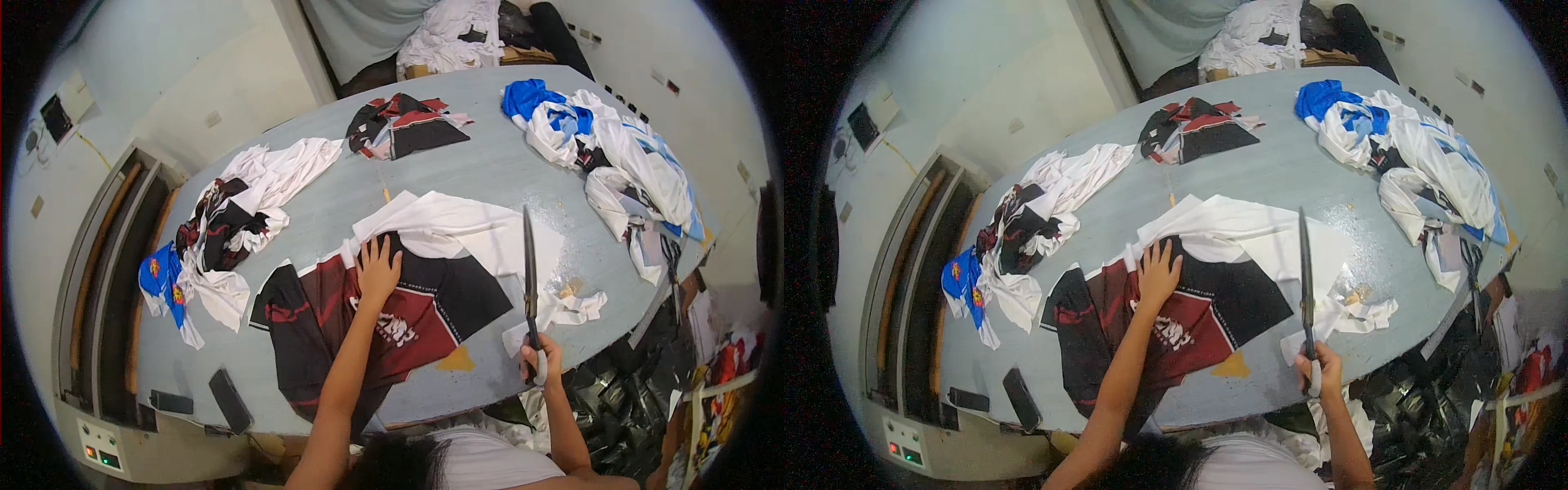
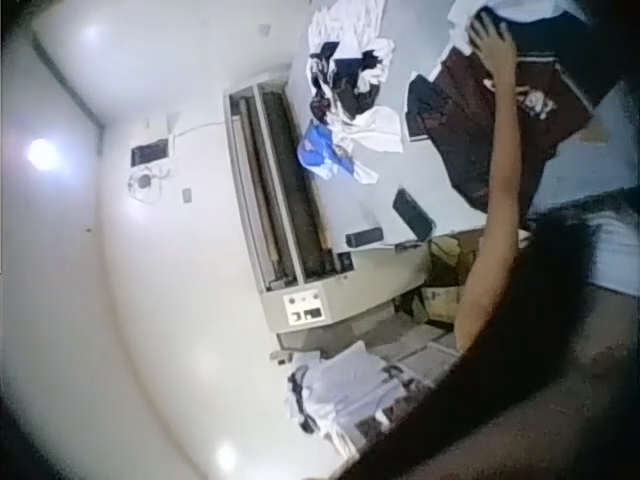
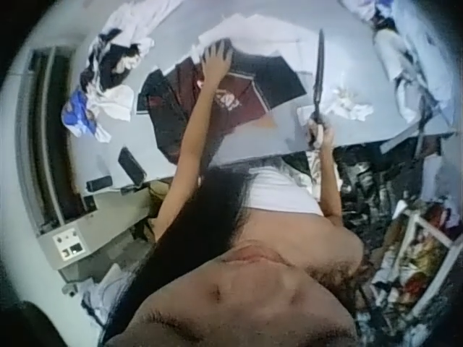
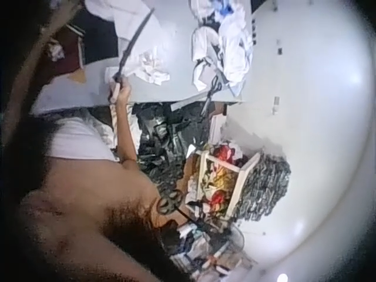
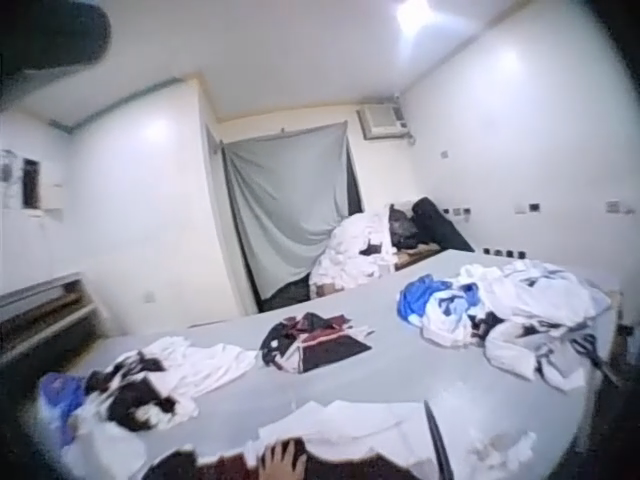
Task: Cutting out parts of a jersey garment from flat fabric on a table using large tailoring scissors.
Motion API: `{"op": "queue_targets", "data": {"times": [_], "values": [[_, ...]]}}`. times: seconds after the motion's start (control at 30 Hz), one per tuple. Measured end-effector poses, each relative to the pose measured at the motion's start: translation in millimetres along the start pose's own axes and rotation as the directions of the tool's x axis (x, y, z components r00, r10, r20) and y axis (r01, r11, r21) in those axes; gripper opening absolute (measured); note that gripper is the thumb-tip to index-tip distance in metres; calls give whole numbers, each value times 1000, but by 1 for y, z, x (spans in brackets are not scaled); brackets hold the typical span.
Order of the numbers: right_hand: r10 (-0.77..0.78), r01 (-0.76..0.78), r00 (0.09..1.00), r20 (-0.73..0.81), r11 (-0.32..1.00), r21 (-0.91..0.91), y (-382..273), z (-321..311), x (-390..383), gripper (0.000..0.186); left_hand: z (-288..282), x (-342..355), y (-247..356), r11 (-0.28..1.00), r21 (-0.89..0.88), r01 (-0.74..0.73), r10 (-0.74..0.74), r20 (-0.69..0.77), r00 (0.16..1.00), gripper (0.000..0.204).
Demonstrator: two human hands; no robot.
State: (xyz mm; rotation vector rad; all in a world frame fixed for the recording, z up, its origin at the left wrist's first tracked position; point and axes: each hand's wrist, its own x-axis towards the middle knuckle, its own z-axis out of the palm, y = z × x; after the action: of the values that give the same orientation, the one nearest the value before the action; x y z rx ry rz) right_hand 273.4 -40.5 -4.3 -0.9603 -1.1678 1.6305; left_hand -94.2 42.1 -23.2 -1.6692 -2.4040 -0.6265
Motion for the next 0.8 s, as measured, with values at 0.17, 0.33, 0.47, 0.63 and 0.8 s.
{"op": "queue_targets", "data": {"times": [0.17,0.33,0.47,0.63,0.8], "values": [[220,-198,958,184,972,-127,-22,0,-17,20,-26,-17,21,982,-81,-172,157,-162,974,50],[422,-363,874,240,897,-253,-38,-7,-30,22,-23,-50,67,929,-72,-362,368,113,923,80],[569,-466,780,262,806,-364,-60,-16,-33,22,-45,-48,45,854,-159,-495,512,426,746,78],[666,-526,709,230,718,-457,-72,-21,-35,25,-54,-23,33,851,-458,-256,497,548,673,35],[680,-515,698,223,694,-503,-74,-20,-30,27,-30,-41,58,927,-293,-234,323,307,895,54]]}}
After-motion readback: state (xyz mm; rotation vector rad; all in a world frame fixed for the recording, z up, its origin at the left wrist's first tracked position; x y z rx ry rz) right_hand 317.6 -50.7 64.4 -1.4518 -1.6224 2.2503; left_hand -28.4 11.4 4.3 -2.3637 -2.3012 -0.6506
